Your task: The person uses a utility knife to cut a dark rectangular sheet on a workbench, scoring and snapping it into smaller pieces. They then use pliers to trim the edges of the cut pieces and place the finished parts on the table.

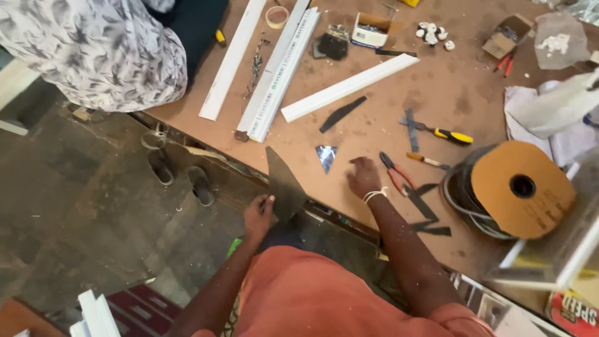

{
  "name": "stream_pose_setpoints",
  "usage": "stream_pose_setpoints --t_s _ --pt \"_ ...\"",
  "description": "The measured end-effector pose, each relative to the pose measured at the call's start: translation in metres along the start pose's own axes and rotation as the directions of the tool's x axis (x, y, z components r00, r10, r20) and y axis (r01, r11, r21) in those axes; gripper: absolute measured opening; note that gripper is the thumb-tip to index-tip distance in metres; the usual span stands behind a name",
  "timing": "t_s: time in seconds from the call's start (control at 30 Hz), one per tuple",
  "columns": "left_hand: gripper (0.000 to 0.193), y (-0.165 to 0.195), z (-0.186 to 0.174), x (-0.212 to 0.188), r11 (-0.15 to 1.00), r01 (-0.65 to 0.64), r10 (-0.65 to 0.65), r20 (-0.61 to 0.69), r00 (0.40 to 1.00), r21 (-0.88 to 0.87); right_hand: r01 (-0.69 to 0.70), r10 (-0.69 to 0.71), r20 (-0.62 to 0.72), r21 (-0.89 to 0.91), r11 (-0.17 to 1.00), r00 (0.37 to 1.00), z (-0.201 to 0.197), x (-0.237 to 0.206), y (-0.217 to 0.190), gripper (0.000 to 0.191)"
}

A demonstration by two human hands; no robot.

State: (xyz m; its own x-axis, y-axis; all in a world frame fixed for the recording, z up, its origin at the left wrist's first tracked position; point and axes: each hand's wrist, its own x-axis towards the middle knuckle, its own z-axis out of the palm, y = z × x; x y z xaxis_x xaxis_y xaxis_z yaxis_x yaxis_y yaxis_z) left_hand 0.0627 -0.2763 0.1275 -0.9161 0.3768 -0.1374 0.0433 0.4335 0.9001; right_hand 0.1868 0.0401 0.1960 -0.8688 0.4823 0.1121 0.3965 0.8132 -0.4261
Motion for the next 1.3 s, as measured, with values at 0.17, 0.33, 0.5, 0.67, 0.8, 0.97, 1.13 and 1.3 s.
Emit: stream_pose_setpoints --t_s 0.17,0.33,0.5,0.67,0.8,0.97,1.13,1.3 --pt "0.033 -0.024 -0.013 0.082 0.992 -0.048 0.048 0.006 0.999 0.116 0.253 -0.236 0.147 -0.105 0.962 0.960 0.059 0.065 -0.061 0.090" --pt "0.029 -0.033 -0.022 0.151 0.998 -0.050 0.042 0.175 0.984 0.037 0.099 0.000 0.338 -0.275 0.956 0.941 0.101 0.030 -0.077 0.106" --pt "0.027 -0.035 -0.020 0.215 0.993 -0.105 0.085 0.282 0.956 0.059 0.181 -0.152 0.206 -0.131 0.975 0.967 0.111 -0.018 -0.058 0.058" --pt "0.023 -0.030 -0.006 0.258 0.963 -0.263 0.235 0.279 0.931 0.064 0.340 -0.334 0.161 -0.012 0.940 0.929 0.098 -0.006 -0.044 0.047" --pt "0.027 -0.035 0.014 0.267 0.994 0.071 -0.108 0.575 0.811 0.086 -0.199 0.184 0.152 0.093 0.975 0.971 0.077 0.017 -0.041 0.025" --pt "0.048 -0.037 0.028 0.284 0.988 0.081 -0.141 0.571 0.808 0.129 -0.414 0.197 0.441 0.474 0.777 0.876 0.073 0.095 -0.038 0.016" --pt "0.064 -0.027 0.040 0.285 0.987 0.161 -0.123 0.590 0.798 -0.013 -0.268 -0.032 0.505 0.510 0.817 0.863 0.109 0.174 -0.073 0.021" --pt "0.062 -0.021 0.032 0.287 0.990 0.088 -0.136 0.619 0.773 0.107 -0.220 -0.052 0.458 0.520 0.825 0.887 0.142 0.198 -0.078 0.023"
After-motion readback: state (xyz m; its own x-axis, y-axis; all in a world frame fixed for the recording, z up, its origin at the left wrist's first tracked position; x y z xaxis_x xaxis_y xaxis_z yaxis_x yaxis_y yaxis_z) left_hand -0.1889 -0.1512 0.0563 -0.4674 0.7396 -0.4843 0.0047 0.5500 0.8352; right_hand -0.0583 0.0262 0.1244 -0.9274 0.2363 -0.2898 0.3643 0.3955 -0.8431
